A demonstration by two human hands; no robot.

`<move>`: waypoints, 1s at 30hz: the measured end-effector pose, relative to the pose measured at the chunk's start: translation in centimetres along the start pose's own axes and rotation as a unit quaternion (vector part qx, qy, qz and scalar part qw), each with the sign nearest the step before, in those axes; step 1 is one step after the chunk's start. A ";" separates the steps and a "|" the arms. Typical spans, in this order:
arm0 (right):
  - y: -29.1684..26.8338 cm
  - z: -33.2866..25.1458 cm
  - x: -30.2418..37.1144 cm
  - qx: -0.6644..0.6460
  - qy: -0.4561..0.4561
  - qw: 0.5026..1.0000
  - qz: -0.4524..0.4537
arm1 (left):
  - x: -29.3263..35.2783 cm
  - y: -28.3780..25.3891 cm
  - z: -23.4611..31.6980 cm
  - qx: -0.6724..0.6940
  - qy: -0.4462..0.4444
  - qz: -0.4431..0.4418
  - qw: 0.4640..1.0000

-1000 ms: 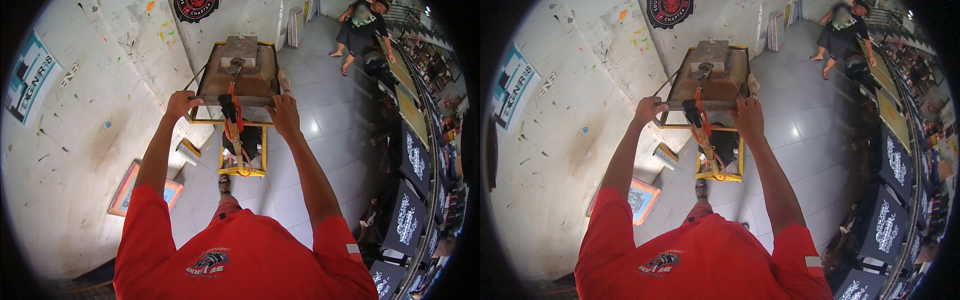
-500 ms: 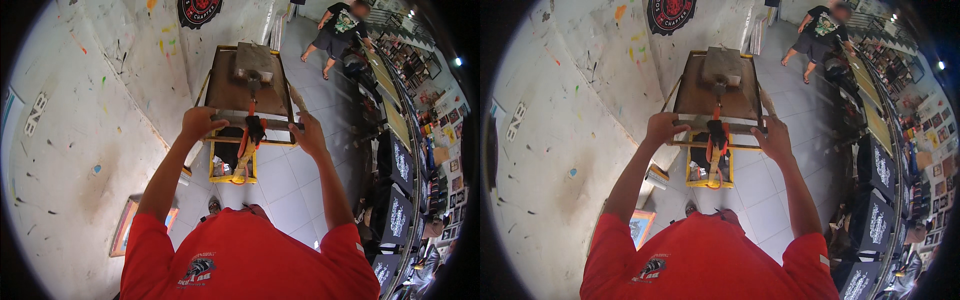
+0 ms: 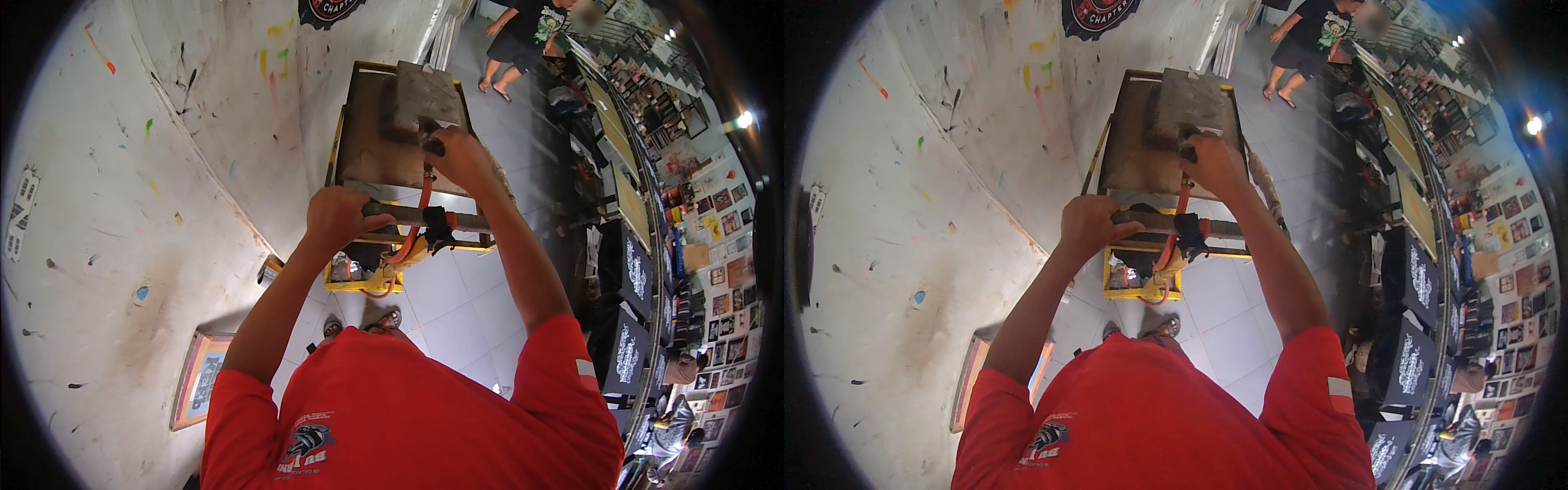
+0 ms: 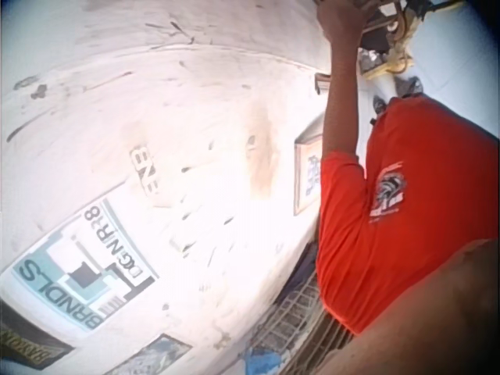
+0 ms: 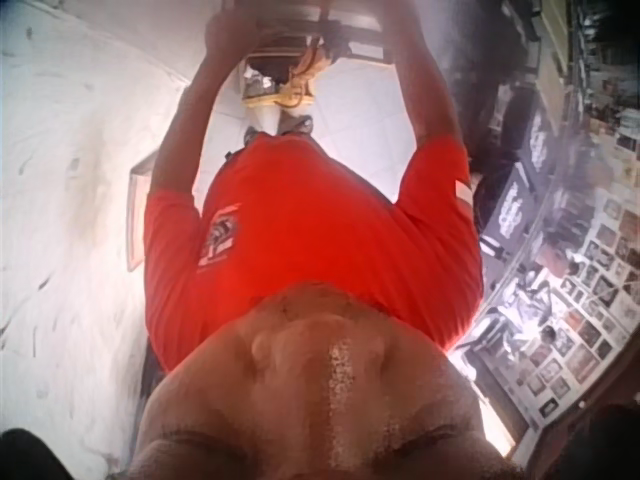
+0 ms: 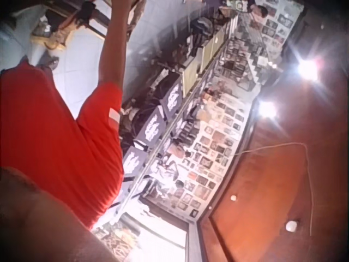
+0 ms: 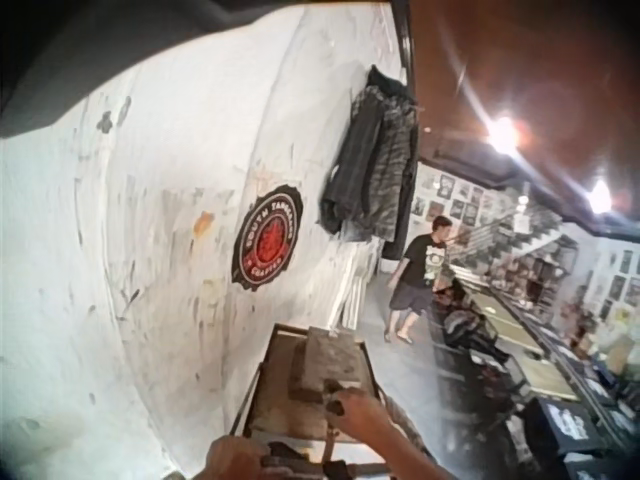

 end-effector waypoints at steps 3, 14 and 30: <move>0.4 0.5 -0.2 -0.005 0.000 1.000 -0.002 | 0.0 -0.1 0.2 0.001 0.012 0.009 1.000; 0.2 0.4 -0.2 -0.043 -0.055 0.997 0.024 | 0.0 -0.3 0.4 0.006 0.020 0.019 1.000; 0.1 0.4 -0.2 -0.051 -0.048 0.998 -0.006 | 0.0 -0.4 0.5 0.000 0.014 0.021 1.000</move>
Point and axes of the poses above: each hand's wrist, its own x-axis away from the middle knuckle, its own y-axis out of the palm, z = x × y, the point moved 8 cm from there along -x, towards the middle knuckle, and after that the axes turned 3 degrees about z, right-handed, at the moved point
